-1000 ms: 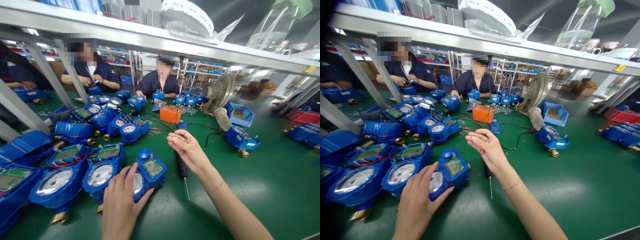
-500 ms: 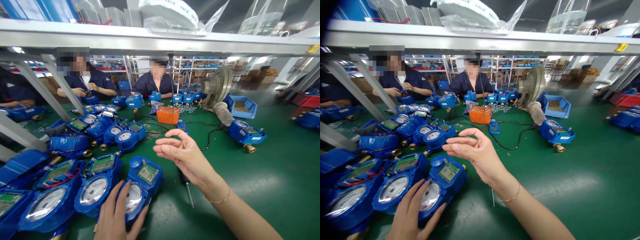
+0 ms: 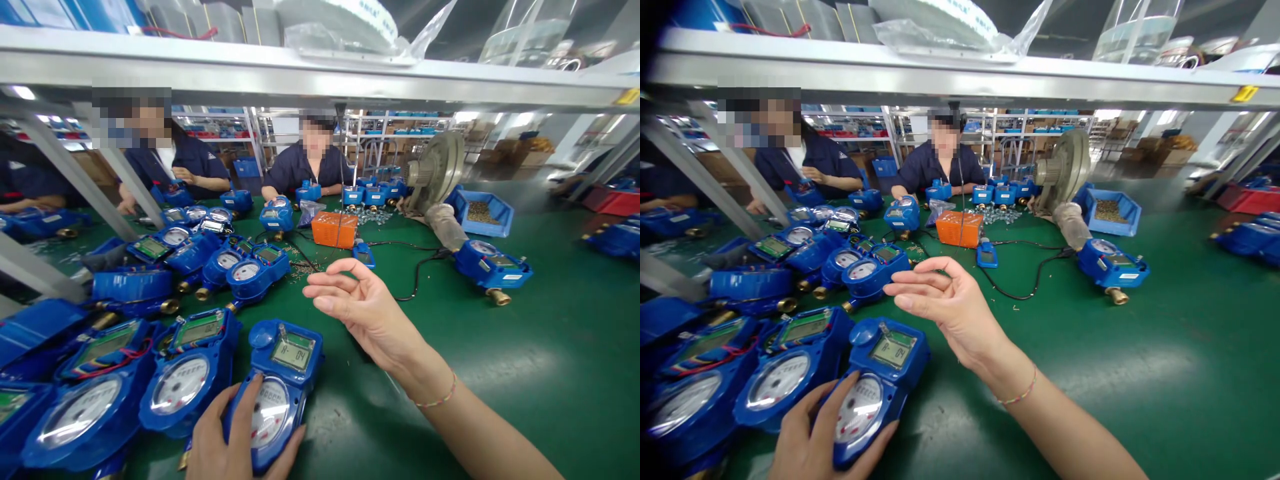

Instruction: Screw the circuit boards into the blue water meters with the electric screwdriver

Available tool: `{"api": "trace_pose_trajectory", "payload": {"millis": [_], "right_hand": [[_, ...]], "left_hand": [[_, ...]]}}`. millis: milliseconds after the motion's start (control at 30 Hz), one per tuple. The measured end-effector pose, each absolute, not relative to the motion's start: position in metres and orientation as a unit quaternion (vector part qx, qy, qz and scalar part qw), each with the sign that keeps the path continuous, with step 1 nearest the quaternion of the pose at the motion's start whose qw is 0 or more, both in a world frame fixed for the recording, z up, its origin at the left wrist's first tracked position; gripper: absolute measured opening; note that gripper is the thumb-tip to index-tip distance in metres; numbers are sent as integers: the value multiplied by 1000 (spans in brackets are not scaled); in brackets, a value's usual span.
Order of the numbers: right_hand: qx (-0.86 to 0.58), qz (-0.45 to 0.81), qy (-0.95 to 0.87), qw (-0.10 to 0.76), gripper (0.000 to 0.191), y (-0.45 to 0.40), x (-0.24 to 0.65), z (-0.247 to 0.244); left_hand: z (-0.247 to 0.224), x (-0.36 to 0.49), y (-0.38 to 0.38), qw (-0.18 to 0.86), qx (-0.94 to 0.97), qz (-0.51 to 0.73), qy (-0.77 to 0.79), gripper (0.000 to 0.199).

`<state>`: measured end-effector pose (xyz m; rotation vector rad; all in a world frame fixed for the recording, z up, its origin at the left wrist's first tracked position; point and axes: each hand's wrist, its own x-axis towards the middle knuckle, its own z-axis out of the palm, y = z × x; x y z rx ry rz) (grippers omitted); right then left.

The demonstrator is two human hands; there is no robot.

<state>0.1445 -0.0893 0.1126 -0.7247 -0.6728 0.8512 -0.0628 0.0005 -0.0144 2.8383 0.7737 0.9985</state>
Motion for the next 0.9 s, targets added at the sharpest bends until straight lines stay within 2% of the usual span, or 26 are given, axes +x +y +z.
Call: {"api": "trace_pose_trajectory", "payload": {"millis": [533,633,700,767,900], "right_hand": [[-370,399,-328,772,40,-88,145,112],[-489,300,-385,723,27,-88,175,96],[-627,150,-392,656,11,-89,205,76],[-682,121,-355,628,12,-89,235,51],[-748,152,-319,562,7,-73,263,3]], "left_hand": [[-14,-63,-2,33,913,321,251,65],[-12,-63,-3,33,913,312,259,65],[-11,-64,-4,32,915,308,259,65],[-10,-64,-5,30,916,306,257,64],[-12,-64,-5,38,912,314,260,62]]}}
